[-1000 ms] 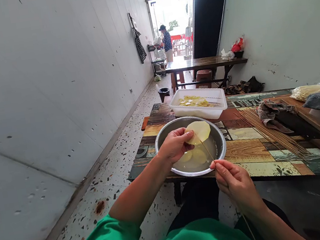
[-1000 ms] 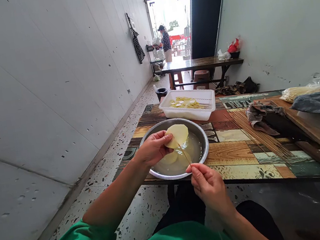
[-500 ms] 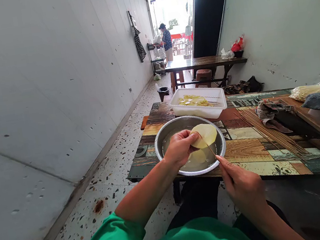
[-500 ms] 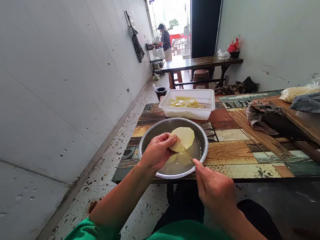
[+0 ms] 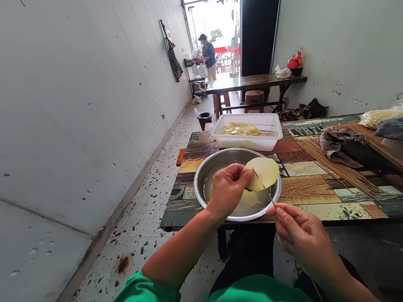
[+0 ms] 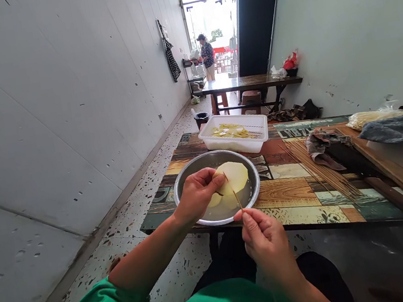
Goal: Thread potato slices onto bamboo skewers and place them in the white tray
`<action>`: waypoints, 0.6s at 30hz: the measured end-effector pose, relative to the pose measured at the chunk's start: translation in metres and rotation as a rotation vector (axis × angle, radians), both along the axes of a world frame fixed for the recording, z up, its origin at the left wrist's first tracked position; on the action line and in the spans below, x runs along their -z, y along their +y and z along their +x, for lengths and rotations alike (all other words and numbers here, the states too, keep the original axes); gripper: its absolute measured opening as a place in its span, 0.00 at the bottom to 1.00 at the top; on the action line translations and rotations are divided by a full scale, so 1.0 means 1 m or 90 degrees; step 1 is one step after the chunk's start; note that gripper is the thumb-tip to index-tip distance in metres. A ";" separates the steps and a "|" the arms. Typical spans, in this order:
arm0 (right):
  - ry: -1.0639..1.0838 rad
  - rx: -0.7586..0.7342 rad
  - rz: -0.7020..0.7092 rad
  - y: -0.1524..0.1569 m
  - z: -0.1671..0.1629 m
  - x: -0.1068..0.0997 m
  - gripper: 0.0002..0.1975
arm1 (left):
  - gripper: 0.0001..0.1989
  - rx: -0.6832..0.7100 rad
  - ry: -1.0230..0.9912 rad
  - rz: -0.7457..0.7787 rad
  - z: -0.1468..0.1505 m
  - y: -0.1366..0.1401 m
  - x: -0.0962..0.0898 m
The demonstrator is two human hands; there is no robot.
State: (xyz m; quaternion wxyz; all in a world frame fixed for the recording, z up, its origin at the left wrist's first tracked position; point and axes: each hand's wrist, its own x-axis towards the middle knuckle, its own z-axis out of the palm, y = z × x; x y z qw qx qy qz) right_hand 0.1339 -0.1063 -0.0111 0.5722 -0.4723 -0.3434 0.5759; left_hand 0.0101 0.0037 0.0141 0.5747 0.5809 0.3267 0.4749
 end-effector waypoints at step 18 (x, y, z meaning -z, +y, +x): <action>-0.379 0.069 0.143 0.007 0.022 0.012 0.16 | 0.14 0.103 0.013 -0.067 0.000 0.007 -0.012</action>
